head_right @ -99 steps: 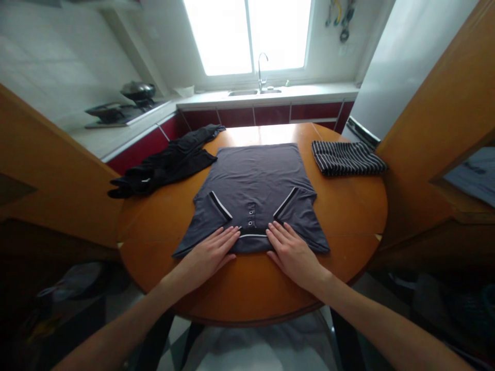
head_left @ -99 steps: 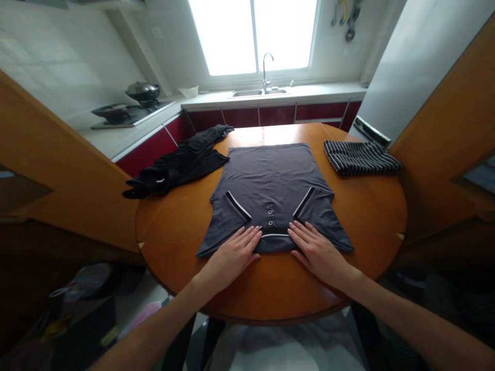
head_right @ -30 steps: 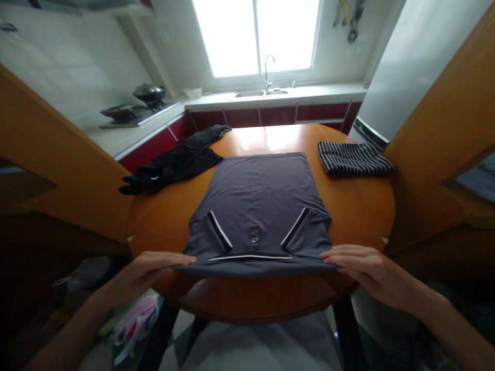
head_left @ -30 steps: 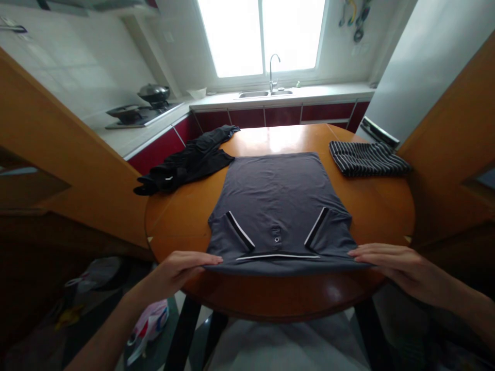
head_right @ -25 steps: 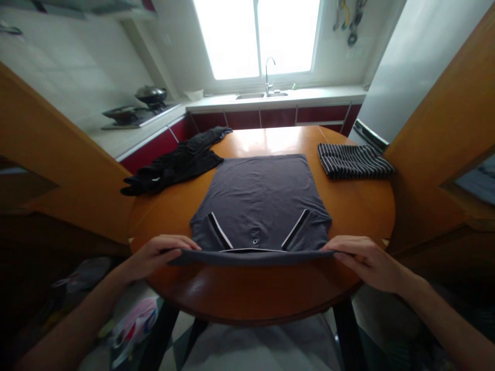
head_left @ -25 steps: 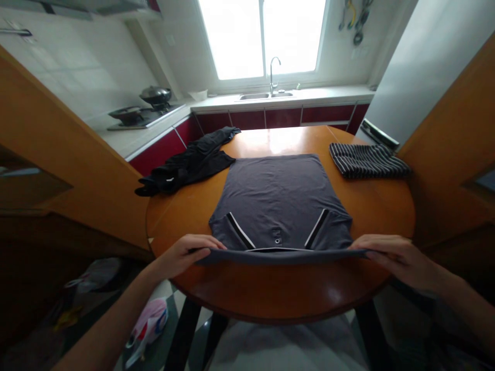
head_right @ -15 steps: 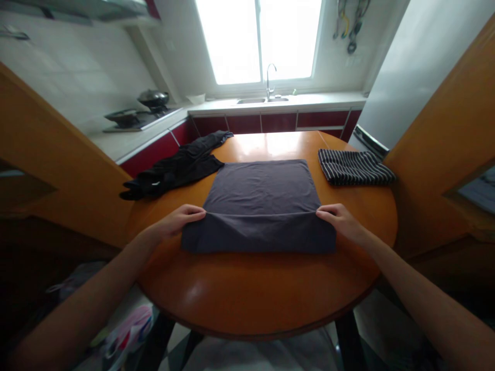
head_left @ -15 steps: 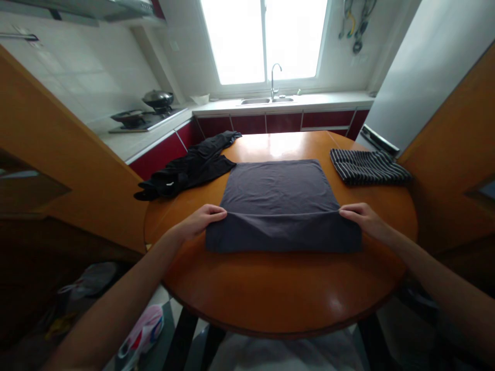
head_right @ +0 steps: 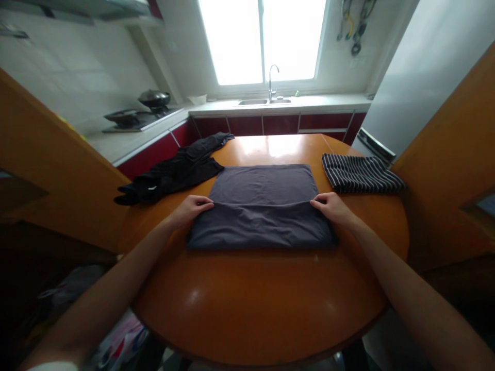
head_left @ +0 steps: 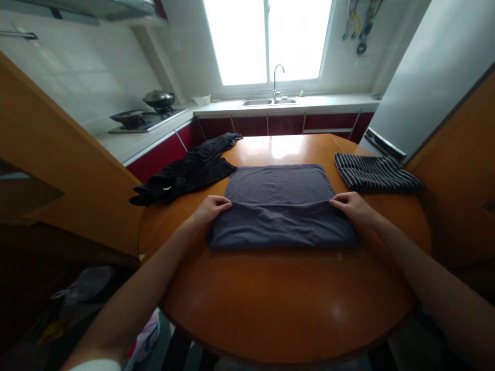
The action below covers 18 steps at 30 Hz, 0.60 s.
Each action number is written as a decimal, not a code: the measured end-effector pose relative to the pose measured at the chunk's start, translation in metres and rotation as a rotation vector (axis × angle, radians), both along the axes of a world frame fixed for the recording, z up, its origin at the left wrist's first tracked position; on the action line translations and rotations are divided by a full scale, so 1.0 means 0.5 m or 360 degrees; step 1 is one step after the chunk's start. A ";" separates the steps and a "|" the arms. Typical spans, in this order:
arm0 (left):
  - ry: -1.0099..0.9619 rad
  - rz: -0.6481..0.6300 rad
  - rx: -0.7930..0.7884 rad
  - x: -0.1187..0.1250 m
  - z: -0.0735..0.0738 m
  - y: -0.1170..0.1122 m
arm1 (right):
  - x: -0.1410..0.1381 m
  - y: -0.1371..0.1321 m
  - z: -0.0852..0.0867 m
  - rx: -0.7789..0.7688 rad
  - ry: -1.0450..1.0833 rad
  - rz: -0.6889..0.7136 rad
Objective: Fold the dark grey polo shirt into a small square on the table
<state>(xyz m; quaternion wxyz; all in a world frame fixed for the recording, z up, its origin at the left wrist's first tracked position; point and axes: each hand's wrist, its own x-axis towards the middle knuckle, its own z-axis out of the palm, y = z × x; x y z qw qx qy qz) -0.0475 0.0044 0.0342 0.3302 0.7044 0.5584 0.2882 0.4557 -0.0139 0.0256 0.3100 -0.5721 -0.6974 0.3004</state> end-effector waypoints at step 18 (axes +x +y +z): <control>0.0204 0.0221 0.0328 -0.005 -0.051 0.070 | 0.006 0.093 -0.033 0.0122 -0.0275 -0.0177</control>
